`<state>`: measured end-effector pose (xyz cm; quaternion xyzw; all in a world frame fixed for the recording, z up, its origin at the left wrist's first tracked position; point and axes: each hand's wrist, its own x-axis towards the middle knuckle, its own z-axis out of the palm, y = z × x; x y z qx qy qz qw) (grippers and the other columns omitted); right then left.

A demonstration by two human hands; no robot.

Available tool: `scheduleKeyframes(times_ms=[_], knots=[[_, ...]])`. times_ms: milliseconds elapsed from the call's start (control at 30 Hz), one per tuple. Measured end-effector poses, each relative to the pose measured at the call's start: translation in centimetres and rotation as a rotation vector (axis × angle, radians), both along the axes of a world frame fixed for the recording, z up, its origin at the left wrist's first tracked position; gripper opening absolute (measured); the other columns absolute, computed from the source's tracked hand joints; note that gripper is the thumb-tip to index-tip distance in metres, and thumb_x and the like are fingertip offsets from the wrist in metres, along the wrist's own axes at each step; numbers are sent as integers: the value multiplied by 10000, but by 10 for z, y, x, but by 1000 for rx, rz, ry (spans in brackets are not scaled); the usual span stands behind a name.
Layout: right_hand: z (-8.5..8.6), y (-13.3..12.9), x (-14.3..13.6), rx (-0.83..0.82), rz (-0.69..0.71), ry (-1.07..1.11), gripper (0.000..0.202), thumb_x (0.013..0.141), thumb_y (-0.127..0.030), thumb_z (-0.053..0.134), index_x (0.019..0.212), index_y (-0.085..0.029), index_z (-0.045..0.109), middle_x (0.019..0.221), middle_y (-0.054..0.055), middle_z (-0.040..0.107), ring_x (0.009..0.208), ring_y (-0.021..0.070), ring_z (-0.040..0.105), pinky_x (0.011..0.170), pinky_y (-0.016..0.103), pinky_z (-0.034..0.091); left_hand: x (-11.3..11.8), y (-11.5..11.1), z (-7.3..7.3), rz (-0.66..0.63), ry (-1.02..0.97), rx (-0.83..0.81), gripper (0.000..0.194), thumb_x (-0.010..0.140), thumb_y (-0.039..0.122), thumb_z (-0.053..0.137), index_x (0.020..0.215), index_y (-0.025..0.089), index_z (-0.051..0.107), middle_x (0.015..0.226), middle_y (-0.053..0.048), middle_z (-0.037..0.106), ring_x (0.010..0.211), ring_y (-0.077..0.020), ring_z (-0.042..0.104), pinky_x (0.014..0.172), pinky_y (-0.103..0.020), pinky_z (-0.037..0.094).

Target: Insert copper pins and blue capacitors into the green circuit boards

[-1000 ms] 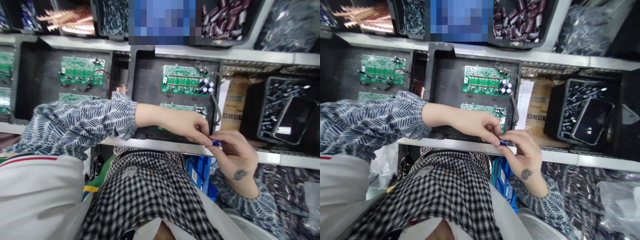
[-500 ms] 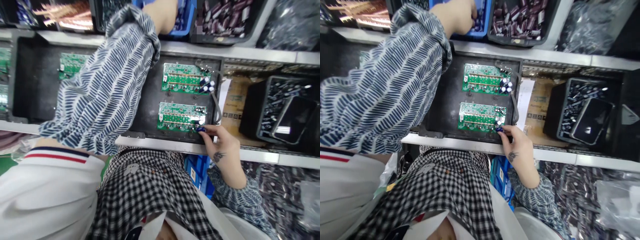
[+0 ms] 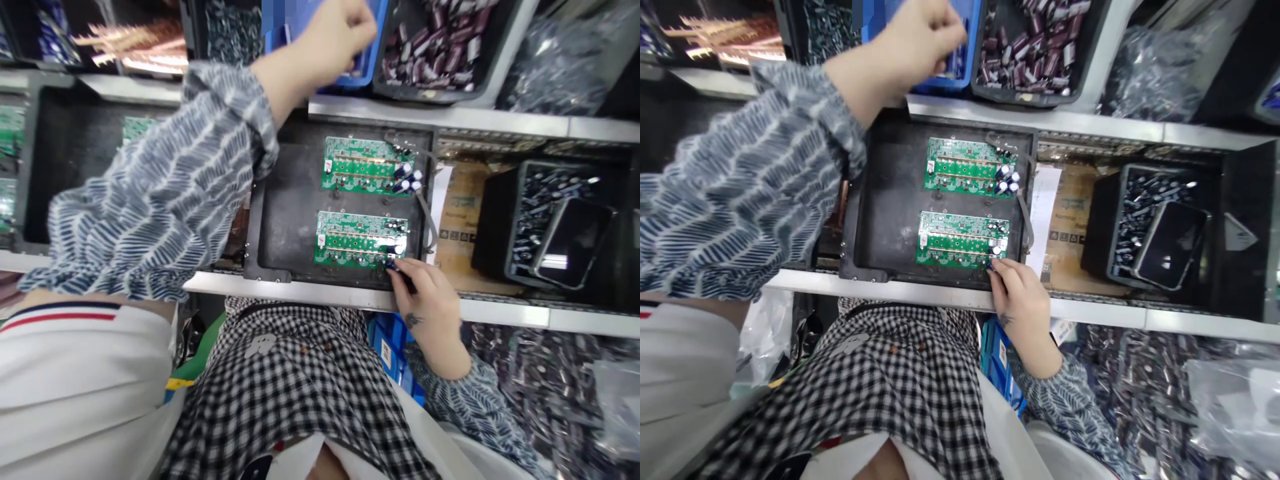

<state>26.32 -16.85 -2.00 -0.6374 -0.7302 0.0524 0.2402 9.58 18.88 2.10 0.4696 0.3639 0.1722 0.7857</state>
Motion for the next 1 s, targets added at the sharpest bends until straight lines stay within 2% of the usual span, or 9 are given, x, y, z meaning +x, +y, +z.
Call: scheduleKeyframes(times_ms=[100,233,300,367,467,567,733,933,1000], knots=[[21,8,-4,48,-16,0,347,950,-211,666,1292,-269,663,1154,96,742,1018,281,730,900,468,624,11,-59,10,38,19,50,241,1058,92,524,842,175,592,700,50,603,775,-52,389,805,-194,359],[43,36,-6,285,-46,-22,642,893,-167,739,1490,-266,525,1294,141,670,1172,321,662,984,477,590,25,-141,15,-140,-36,-170,244,1032,110,544,815,135,654,826,-13,628,761,-72,519,853,-226,455],[45,47,-5,313,4,-64,592,897,-131,724,1451,-261,560,1255,131,690,1138,305,677,961,453,594,29,-167,14,-241,-39,-207,260,1019,129,538,785,141,650,813,-26,617,770,-94,565,846,-236,478],[42,48,-2,339,33,-61,466,905,-116,707,1342,-254,627,1139,97,731,1019,270,716,879,421,616,29,-171,13,-337,22,-51,220,985,149,582,783,148,667,844,-43,631,871,-139,608,887,-260,480],[32,35,4,288,-46,30,299,909,-151,701,1188,-257,673,1025,78,744,918,257,730,800,425,628,20,-131,10,-316,201,520,55,939,181,658,954,170,710,1162,-95,644,1198,-237,531,1117,-322,373],[21,17,13,107,-76,133,163,936,-187,659,1078,-264,681,1012,71,757,928,266,735,809,455,626,4,-56,4,-103,526,900,304,997,218,584,1293,151,587,1544,-144,399,1395,-310,291,1264,-367,106],[7,9,23,-50,-27,4,140,982,-251,616,1084,-254,711,964,50,766,863,252,695,781,439,592,-8,30,-11,-69,744,719,492,997,166,591,1377,-106,436,1551,-173,402,1480,-388,123,1223,-531,-173],[2,18,27,-35,-43,-2,232,973,-216,624,1200,-240,661,979,55,766,871,248,680,754,394,585,-15,50,-28,-85,623,691,125,941,99,596,1016,183,649,1293,-9,622,1281,-269,252,1267,-400,-78],[2,20,29,-36,-28,-1,264,976,-208,615,1236,-248,632,1021,51,773,895,252,686,784,412,588,-18,53,-32,-84,573,728,205,896,62,604,802,245,596,1132,-9,656,1186,-246,270,1243,-334,-24]])
